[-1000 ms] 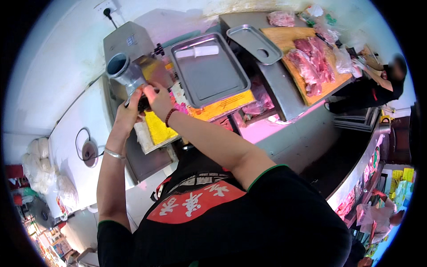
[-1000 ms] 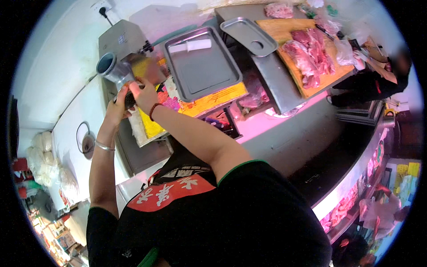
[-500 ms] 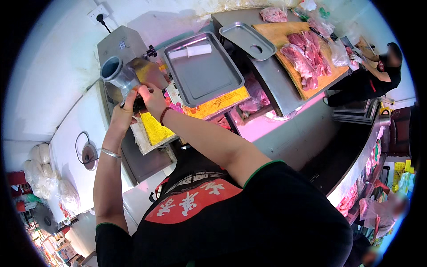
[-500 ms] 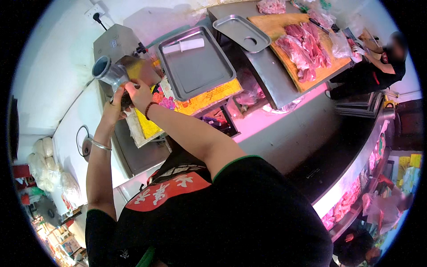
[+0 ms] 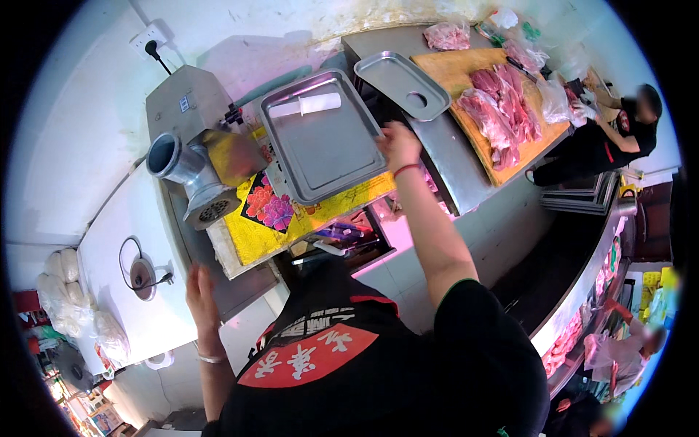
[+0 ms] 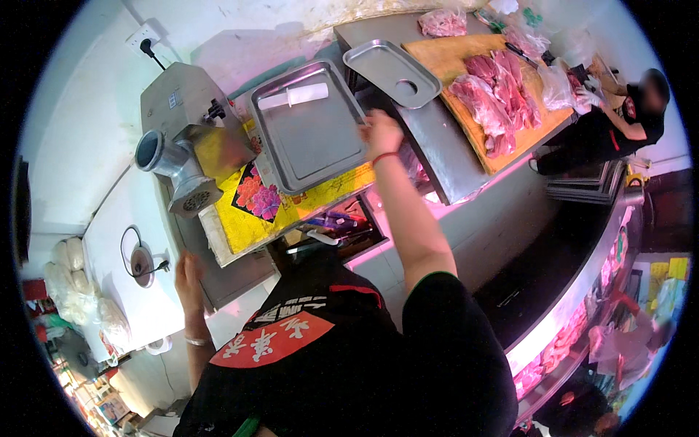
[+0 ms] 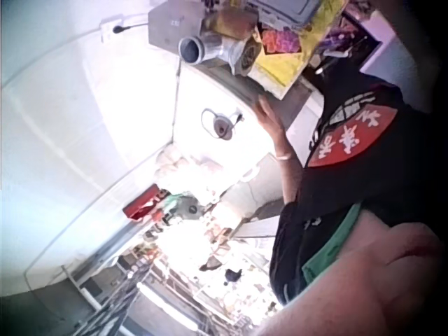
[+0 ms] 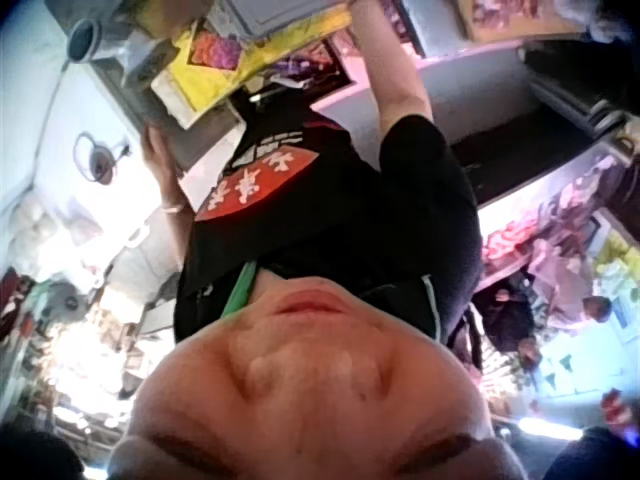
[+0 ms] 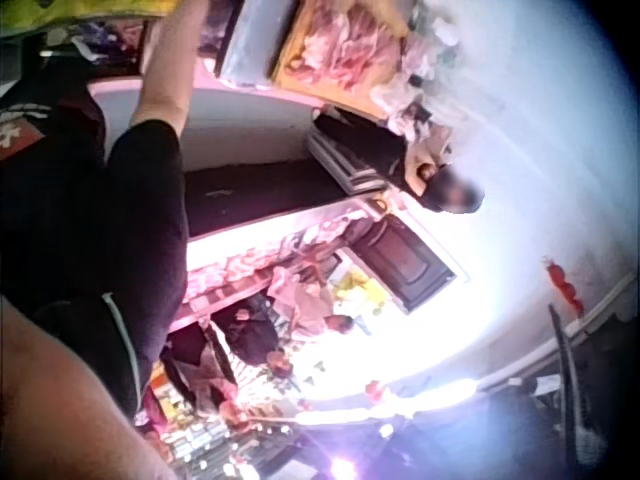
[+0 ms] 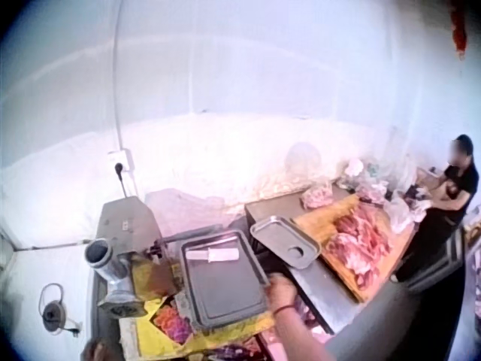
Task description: The person assembles a meat grinder by attaching the hopper, blade, and grinding plate, then secures the parts with a screw and places a tray underneath. They then pick up a metal bowl containing raw meat pieces and move it toward the grinder.
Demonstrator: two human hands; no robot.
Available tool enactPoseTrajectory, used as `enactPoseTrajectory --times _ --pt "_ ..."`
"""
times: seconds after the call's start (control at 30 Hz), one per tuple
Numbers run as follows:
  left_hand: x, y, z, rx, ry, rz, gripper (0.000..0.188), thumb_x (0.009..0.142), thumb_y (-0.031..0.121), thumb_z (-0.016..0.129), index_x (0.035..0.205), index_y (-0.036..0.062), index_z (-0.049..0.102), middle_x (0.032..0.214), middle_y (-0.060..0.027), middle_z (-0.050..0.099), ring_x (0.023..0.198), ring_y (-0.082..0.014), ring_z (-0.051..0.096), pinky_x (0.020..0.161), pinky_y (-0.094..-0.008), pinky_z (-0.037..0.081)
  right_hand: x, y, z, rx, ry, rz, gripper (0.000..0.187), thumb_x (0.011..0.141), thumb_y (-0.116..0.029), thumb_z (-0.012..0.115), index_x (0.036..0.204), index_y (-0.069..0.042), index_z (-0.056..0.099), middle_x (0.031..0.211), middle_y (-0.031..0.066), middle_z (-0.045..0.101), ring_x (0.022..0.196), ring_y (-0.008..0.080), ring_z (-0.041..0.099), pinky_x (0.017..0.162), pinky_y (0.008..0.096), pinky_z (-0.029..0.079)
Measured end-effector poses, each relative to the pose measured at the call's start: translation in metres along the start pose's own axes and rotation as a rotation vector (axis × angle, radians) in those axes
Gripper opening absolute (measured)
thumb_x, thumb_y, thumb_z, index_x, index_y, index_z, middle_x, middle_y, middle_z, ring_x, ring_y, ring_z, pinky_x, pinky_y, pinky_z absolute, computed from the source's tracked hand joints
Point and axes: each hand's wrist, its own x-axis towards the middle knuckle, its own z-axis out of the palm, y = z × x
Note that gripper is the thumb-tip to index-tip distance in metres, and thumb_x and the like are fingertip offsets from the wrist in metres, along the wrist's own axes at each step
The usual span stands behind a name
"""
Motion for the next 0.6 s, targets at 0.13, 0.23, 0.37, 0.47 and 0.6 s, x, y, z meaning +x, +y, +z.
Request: enactPoseTrajectory --times 0.13,0.23,0.37,0.47,0.6 --pt "-0.067 -0.064 -0.005 -0.096 -0.02 -0.528 0.036 0.098 0.031 0.053 0.121 0.0028 0.055 0.107 -0.0105 0.064 0.09 -0.0171 0.065 0.071 -0.0265 0.05 0.088 -0.018 -0.074 0.083 0.47 0.159 0.052 0.085 -0.039 0.067 0.113 0.001 0.047 0.093 0.018 0.058 0.07 0.0324 0.064 0.059 0.0445 0.055" --pt "-0.095 -0.07 0.003 -0.08 -0.04 -0.535 0.035 0.097 0.029 0.053 0.119 0.0015 0.057 0.103 -0.0099 0.066 0.085 -0.0168 0.067 0.069 -0.0254 0.049 0.126 -0.017 -0.082 0.143 0.25 0.196 0.041 0.093 -0.031 0.055 0.117 0.001 0.048 0.099 0.0227 0.058 0.084 0.0377 0.063 0.074 0.0506 0.055" --pt "-0.079 -0.055 0.014 -0.074 -0.154 -0.436 0.036 0.096 0.027 0.055 0.118 -0.0012 0.059 0.102 -0.0108 0.066 0.087 -0.0157 0.065 0.07 -0.0256 0.049 0.183 -0.02 -0.113 0.289 0.187 0.2 0.03 0.094 -0.009 0.038 0.118 0.008 0.047 0.107 0.0234 0.058 0.094 0.0385 0.061 0.087 0.0507 0.054" --pt "-0.079 -0.044 0.018 -0.084 -0.143 -0.37 0.032 0.095 0.02 0.057 0.114 -0.0047 0.059 0.102 -0.0117 0.065 0.091 -0.0162 0.064 0.079 -0.0286 0.053 0.159 -0.024 -0.07 0.225 0.215 0.169 0.03 0.087 0.0 0.038 0.114 0.01 0.049 0.106 0.0243 0.059 0.094 0.0371 0.062 0.082 0.0467 0.057" --pt "-0.079 -0.036 0.021 -0.166 -0.148 -0.34 0.029 0.096 0.016 0.056 0.112 -0.0073 0.059 0.102 -0.0132 0.065 0.094 -0.0165 0.063 0.081 -0.0293 0.054 0.09 -0.038 -0.028 0.2 0.099 0.05 0.028 0.088 -0.001 0.041 0.112 0.011 0.049 0.105 0.0244 0.059 0.093 0.0355 0.062 0.084 0.0455 0.056"
